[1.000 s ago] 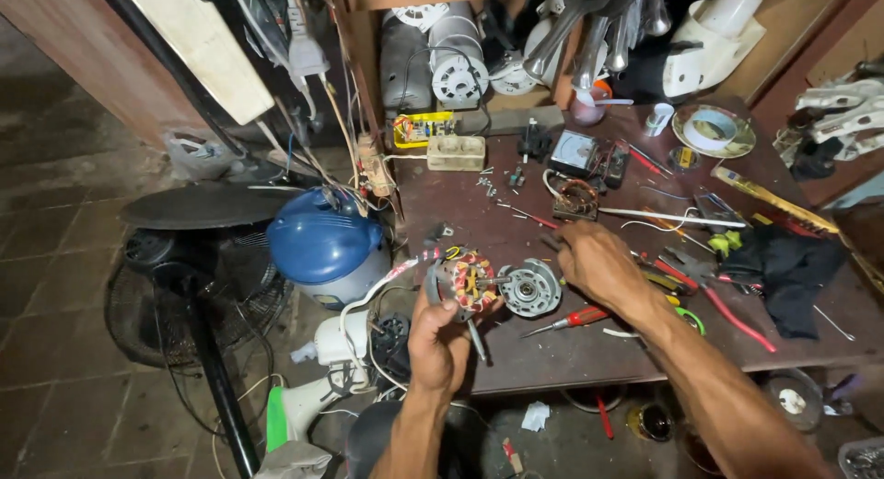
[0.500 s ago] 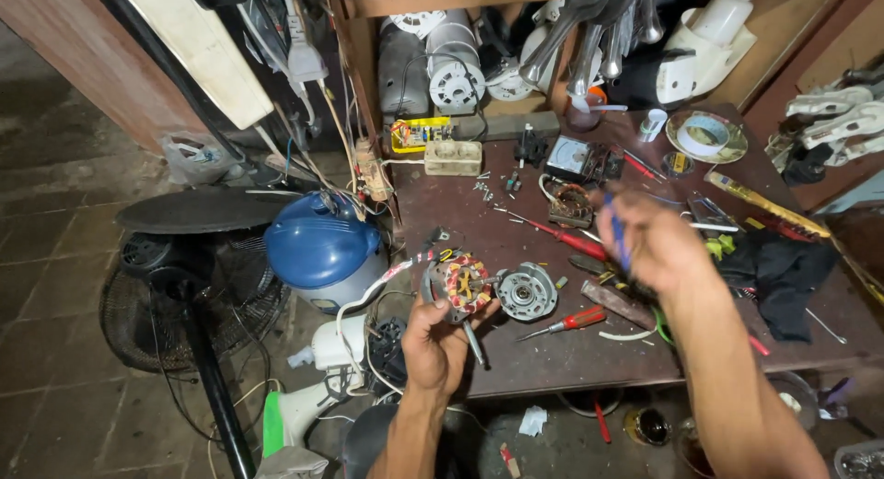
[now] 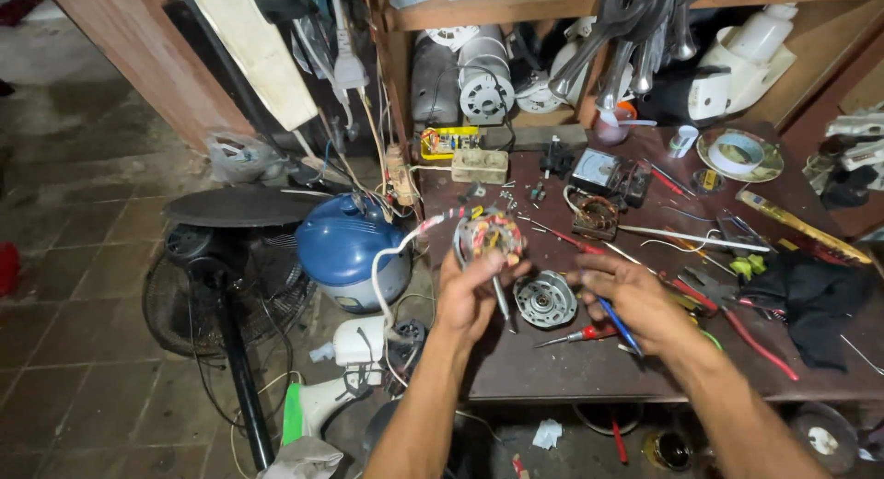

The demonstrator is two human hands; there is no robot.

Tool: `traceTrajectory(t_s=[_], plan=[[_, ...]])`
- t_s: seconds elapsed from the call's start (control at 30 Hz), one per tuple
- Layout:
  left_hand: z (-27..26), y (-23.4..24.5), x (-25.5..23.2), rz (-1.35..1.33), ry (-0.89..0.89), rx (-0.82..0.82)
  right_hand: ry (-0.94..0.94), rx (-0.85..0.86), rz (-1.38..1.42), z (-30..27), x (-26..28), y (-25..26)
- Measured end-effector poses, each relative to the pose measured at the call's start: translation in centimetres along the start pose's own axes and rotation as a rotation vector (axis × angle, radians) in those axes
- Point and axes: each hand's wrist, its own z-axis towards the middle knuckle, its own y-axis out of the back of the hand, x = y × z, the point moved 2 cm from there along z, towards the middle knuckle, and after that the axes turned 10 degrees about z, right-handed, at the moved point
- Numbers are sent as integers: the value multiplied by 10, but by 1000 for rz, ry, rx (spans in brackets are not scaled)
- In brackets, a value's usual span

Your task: The person disassembles a small electric motor, separating the stator and rotor components. They use a screwdriver to adjust the internal wiring and a brush to clean the parts. Finally, the person reassembles the motor housing and secures it with screws.

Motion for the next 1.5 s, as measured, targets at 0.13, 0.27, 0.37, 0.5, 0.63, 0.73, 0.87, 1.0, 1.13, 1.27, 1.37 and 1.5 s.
traceTrajectory(t_s=[0.13,0.27,0.37,0.5,0.63,0.73,0.87,1.0,1.13,1.27,1.37,1.5], plan=[[21,-15,-10,-71,33,-39,-11,-45,225,20,30,13],[25,-10,-19,-220,0,-194,9,20,0,0,38,0],[22,7,-16,-259,0,-295,-80,-12,-125,-4,24,0],[25,21,-8,-314,25,-363,-16,-11,-145,6,10,16],[20,7,-10,-251,-36,-301,-106,-35,-265,-11,19,2],[17,-4,-8,-188,-8,-305,-111,52,-273,-14,15,0],[12,-8,7,-114,-42,-171,20,68,-352,-23,16,-11],[1,-21,21,-62,-158,-35,379,65,-532,-44,26,-48],[-6,-17,38,-103,-159,10,714,41,-804,-53,32,-68],[-13,-23,43,-86,-124,-14,661,-8,-779,-54,37,-82],[-17,-29,39,-141,-142,19,706,-12,-809,-53,38,-84],[-18,-33,34,-103,-177,47,711,-41,-810,-53,40,-86]])
